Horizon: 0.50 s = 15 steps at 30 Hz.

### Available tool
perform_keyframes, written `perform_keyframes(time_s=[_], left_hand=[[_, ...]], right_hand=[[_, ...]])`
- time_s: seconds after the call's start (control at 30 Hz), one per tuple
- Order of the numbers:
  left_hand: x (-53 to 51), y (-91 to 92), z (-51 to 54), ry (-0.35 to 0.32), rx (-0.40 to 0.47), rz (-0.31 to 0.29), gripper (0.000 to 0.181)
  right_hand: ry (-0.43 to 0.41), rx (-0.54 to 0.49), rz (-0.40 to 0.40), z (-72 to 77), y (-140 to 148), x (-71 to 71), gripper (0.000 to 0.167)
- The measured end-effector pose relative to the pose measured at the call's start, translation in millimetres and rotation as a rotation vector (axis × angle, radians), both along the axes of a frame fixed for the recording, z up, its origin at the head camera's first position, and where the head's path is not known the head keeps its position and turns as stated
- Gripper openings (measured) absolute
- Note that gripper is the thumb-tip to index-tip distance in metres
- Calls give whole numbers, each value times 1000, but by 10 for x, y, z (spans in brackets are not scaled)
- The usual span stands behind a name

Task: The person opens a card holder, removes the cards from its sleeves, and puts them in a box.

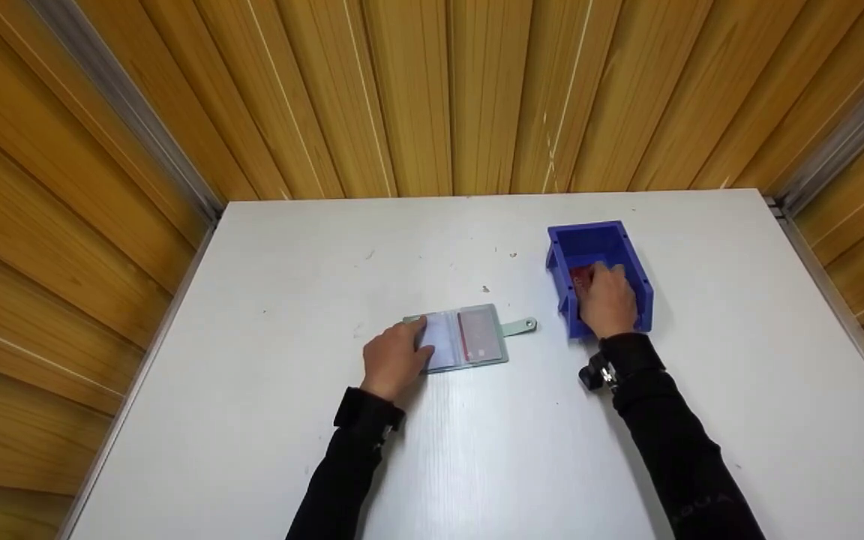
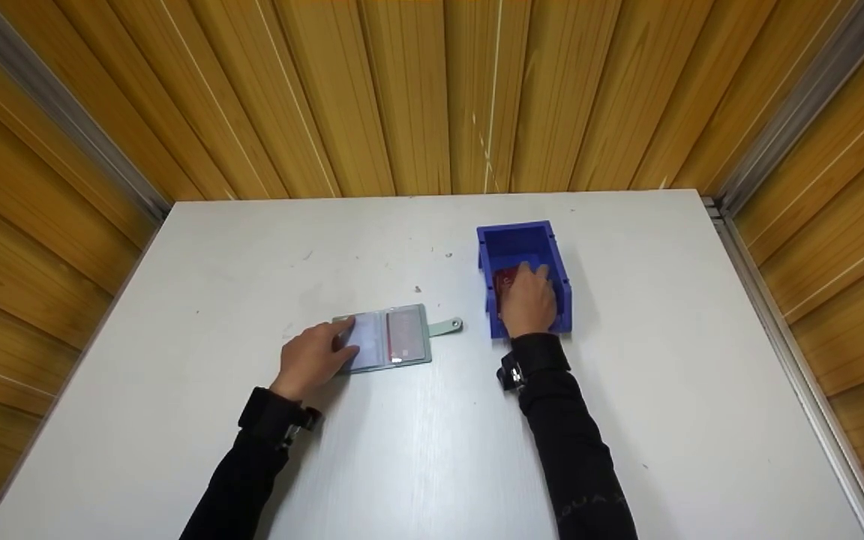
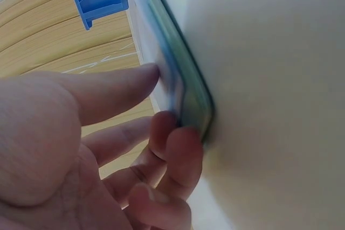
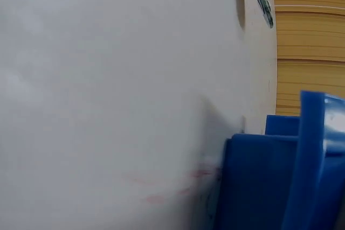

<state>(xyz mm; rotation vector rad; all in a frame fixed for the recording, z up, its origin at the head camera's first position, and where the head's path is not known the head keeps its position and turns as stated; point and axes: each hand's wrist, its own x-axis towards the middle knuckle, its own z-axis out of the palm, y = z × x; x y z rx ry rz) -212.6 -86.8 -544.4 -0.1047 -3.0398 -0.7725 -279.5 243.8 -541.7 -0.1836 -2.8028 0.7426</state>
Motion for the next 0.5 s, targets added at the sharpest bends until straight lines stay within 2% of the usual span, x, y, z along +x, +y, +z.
perform_keyframes(time_s=[0.37, 0.5], left_hand=[[4, 3, 9, -6, 6, 0, 51], [5, 4, 2, -10, 14, -5, 51]], right_hand=[[11, -82, -20, -7, -1, -32, 31], [100, -179, -22, 57, -24, -36, 33]])
